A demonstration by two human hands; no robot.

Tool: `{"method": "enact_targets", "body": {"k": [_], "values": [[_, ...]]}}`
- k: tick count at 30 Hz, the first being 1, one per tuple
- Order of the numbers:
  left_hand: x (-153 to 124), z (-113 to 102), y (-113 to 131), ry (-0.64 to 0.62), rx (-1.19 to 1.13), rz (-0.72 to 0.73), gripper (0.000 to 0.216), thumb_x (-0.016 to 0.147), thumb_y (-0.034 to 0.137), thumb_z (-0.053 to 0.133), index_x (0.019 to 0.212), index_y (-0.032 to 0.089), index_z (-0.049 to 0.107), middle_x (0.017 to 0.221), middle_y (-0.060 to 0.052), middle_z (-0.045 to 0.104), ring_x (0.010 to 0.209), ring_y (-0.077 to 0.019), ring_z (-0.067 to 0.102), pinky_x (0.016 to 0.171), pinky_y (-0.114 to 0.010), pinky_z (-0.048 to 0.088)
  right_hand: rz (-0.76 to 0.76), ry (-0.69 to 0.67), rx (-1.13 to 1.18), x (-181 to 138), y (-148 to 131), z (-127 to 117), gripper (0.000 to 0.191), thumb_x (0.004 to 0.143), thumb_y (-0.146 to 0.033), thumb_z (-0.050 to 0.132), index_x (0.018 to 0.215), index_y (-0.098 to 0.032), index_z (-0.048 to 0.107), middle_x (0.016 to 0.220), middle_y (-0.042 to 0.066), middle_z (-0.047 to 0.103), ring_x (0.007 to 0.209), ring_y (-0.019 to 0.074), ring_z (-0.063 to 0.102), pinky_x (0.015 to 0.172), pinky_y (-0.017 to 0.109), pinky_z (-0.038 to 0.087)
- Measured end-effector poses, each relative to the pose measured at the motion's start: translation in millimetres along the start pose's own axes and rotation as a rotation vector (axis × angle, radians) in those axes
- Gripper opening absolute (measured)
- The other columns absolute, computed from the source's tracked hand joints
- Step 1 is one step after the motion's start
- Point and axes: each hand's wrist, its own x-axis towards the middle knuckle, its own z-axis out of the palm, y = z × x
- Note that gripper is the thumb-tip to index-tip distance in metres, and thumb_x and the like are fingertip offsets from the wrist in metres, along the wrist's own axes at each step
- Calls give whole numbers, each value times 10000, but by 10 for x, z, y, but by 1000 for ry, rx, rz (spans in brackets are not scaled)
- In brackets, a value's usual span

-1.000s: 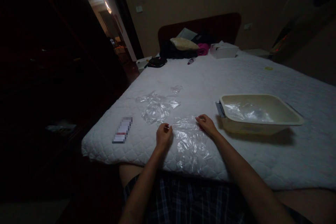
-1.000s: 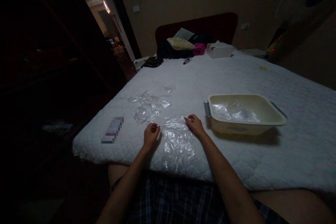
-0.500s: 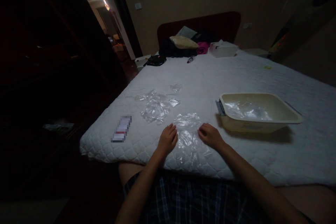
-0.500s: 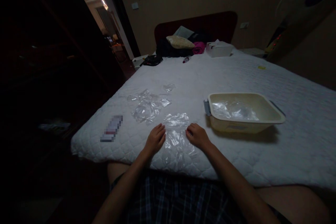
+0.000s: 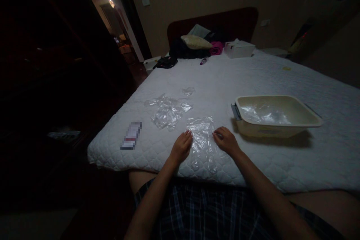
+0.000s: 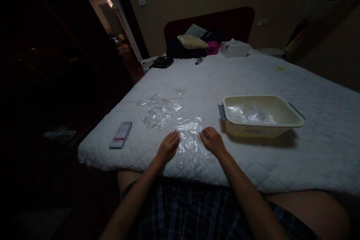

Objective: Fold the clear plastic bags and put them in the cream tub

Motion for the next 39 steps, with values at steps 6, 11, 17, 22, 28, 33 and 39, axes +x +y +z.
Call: {"method": "enact_targets", "body": {"k": [6,11,17,22,28,33,39], "values": [[-6,5,-20,4,-75,-72,230,722,104,570,908,223,637,1157,-94,565,1224,-239,388,1062,-457,250,85,50,16,1,26,9,202,810,-342,457,719,-198,564,719,54,560,702,180,506,675,300,400],[-1,6,-87,-27,35,81,276,743,117,547,990,217,619,1229,-90,520,1262,-222,332,1083,-446,197,144,89,25,4,39,18,197,808,-339,454,722,-193,557,711,47,558,665,167,506,641,281,398],[-6,22,-149,-47,73,76,287,766,155,537,1039,224,594,1252,-86,503,1270,-221,318,1082,-467,176,98,97,2,17,-19,-26,182,800,-316,457,760,-188,580,743,66,577,706,187,518,682,310,408],[-18,17,-131,-52,142,127,304,782,143,508,1067,223,578,1270,-87,485,1276,-218,309,1079,-461,198,-127,-62,36,-28,-336,-129,209,809,-332,471,887,-190,603,880,100,602,854,221,527,789,352,402],[-12,17,-162,-10,364,314,334,807,108,446,1114,198,541,1232,-97,519,1266,-221,328,1040,-474,293,-590,-406,4,-311,-838,27,289,794,-427,512,901,-176,605,835,105,602,774,208,527,704,341,387],[2,33,-276,28,659,487,386,816,83,410,1190,161,467,1227,-114,520,1248,-225,356,977,-465,392,-826,-439,-262,-439,-959,246,155,861,-216,429,868,-152,569,759,60,574,709,172,490,648,316,334],[0,43,-311,71,745,547,395,824,79,395,1209,157,441,1245,-128,503,1238,-218,372,958,-439,422,-844,-425,-331,-461,-930,264,139,863,-164,420,839,-164,557,740,35,560,705,159,477,676,315,316]]}}
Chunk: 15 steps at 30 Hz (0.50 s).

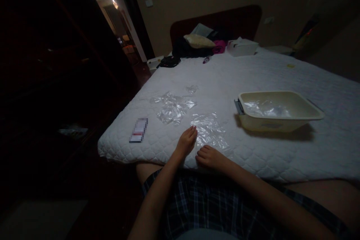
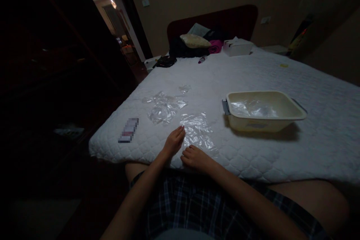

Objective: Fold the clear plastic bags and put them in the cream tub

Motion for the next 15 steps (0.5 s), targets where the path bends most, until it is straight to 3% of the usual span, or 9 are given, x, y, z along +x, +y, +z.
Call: {"method": "enact_targets", "body": {"k": [9,15], "values": [[-17,11,-7,46,11,25,359,836,96,406,1185,153,468,1203,-122,539,1226,-220,390,952,-438,428,41,85,24,-29,10,-53,173,866,-140,411,828,-156,580,726,47,573,688,154,485,670,303,336],[-27,11,0,79,16,-10,304,842,118,426,1131,153,513,1154,-105,575,1182,-217,442,939,-419,443,245,183,201,-3,63,-176,166,843,-155,433,815,-165,596,744,56,597,710,161,510,666,296,367]]}}
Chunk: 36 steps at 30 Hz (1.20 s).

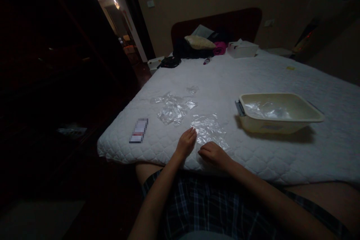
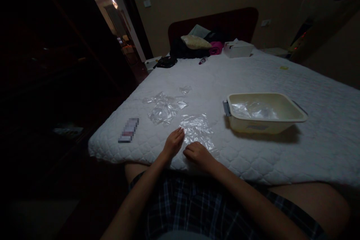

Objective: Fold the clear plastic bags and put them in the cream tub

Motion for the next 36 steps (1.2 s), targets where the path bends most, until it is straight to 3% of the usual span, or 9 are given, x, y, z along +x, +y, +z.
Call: {"method": "enact_targets", "body": {"k": [5,9,13,18,23,30,36], "values": [[6,-8,-9,-30,-17,8,255,822,107,444,1042,149,565,1122,-104,593,1148,-221,476,920,-421,457,237,25,296,115,26,-175,139,825,-201,472,861,-171,603,819,62,636,780,171,560,738,315,413],[-4,6,-23,-30,-23,16,248,797,91,459,1008,139,580,1103,-112,600,1138,-226,485,903,-416,469,482,-4,596,247,131,-231,133,794,-248,510,807,-170,617,785,44,654,719,155,591,686,281,453],[-14,31,-32,-17,-13,18,246,799,93,452,999,148,584,1113,-105,594,1137,-226,484,894,-423,474,574,-28,724,367,296,-243,165,762,-304,538,766,-162,624,731,35,650,672,156,592,637,269,460],[-3,31,-27,-11,5,14,193,800,93,459,912,150,606,1095,-99,598,1148,-234,473,905,-421,463,608,56,683,500,502,-220,178,748,-318,535,766,-164,623,722,33,648,675,155,594,644,267,464],[-3,21,-21,-23,13,13,236,798,87,456,972,165,594,1100,-99,595,1132,-237,487,892,-440,471,623,119,550,540,664,-84,153,750,-275,530,762,-157,627,731,45,649,675,155,597,641,268,463],[-11,14,-15,-16,11,13,265,812,103,467,1051,168,561,1131,-101,587,1151,-213,471,912,-416,463,624,76,418,470,749,116,148,777,-235,503,800,-171,634,710,27,646,661,149,594,628,257,445],[-6,6,-2,-18,1,2,301,828,106,444,1117,146,519,1125,-116,589,1157,-196,468,937,-395,446,665,33,345,425,678,126,164,793,-228,490,899,-174,603,722,24,632,670,142,579,617,241,413]]}}
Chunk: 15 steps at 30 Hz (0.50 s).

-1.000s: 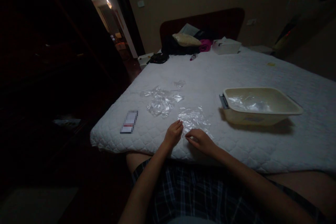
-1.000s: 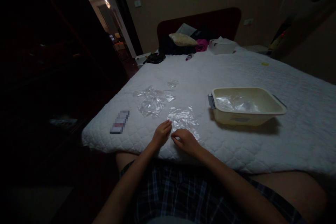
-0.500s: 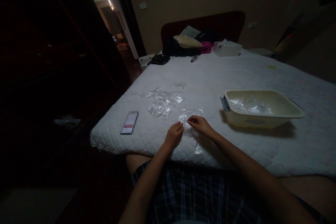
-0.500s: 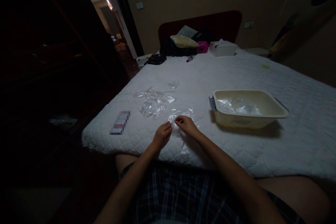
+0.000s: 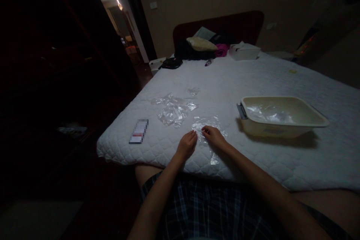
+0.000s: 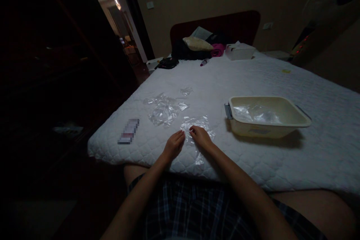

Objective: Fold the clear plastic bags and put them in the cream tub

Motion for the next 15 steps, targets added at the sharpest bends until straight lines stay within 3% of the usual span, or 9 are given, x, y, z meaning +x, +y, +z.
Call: {"method": "enact_targets", "body": {"k": [7,11,15], "values": [[13,-45,33,-61,17,113,284,845,158,435,1113,134,525,1162,-144,559,1159,-227,461,918,-421,451,-59,110,-165,-83,-18,16,106,813,-186,471,890,-172,543,787,31,581,719,143,524,646,244,387],[28,-42,32,-98,23,136,254,848,142,420,1062,149,556,1122,-126,584,1145,-220,475,912,-428,454,-160,104,-294,-103,-9,21,122,829,-158,454,807,-167,574,851,63,563,835,161,503,731,261,389],[37,-41,32,-115,36,132,263,850,136,402,1060,145,560,1125,-125,582,1143,-226,477,916,-436,454,-158,87,-314,-81,22,9,152,841,-179,459,820,-162,609,868,69,565,836,166,508,745,271,403]]}}
